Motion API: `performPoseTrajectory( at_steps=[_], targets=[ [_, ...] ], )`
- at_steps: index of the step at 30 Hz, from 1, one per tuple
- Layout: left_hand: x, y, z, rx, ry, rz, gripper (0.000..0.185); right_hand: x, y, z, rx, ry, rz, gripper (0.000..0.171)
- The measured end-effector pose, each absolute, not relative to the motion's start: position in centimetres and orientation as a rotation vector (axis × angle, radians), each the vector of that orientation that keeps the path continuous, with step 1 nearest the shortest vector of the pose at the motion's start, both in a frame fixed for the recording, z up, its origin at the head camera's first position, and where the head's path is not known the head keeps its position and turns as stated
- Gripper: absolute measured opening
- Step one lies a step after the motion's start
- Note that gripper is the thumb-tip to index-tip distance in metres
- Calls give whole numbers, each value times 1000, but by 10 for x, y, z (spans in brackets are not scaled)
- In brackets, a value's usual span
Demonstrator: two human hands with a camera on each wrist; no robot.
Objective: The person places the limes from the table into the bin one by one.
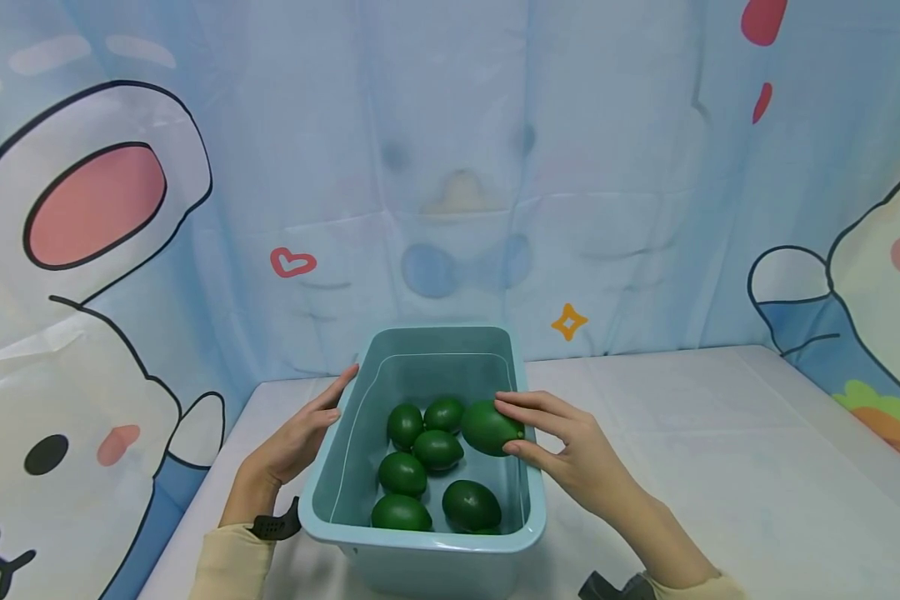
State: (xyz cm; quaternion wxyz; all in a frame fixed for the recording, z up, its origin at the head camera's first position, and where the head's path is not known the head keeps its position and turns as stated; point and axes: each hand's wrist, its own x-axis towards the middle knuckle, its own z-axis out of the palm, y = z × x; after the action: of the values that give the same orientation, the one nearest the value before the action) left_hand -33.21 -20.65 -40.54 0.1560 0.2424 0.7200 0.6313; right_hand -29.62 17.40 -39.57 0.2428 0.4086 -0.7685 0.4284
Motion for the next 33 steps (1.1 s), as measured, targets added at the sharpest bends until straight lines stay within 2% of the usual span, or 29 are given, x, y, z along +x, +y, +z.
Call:
performPoseTrajectory(
  at_steps=[8, 15, 33],
  targets=[
    [-333, -206, -405, 691, 2072, 1805, 59, -298, 174, -397, 1111, -2070, 1148, 50],
    [-332, -206, -404, 694, 2064, 1807, 59, -298, 173, -397, 1102, -2054, 1150, 25],
    [-332, -206, -406, 688, 2037, 1804, 59, -298, 173, -400, 1125, -2067, 1172, 26]
  ],
)
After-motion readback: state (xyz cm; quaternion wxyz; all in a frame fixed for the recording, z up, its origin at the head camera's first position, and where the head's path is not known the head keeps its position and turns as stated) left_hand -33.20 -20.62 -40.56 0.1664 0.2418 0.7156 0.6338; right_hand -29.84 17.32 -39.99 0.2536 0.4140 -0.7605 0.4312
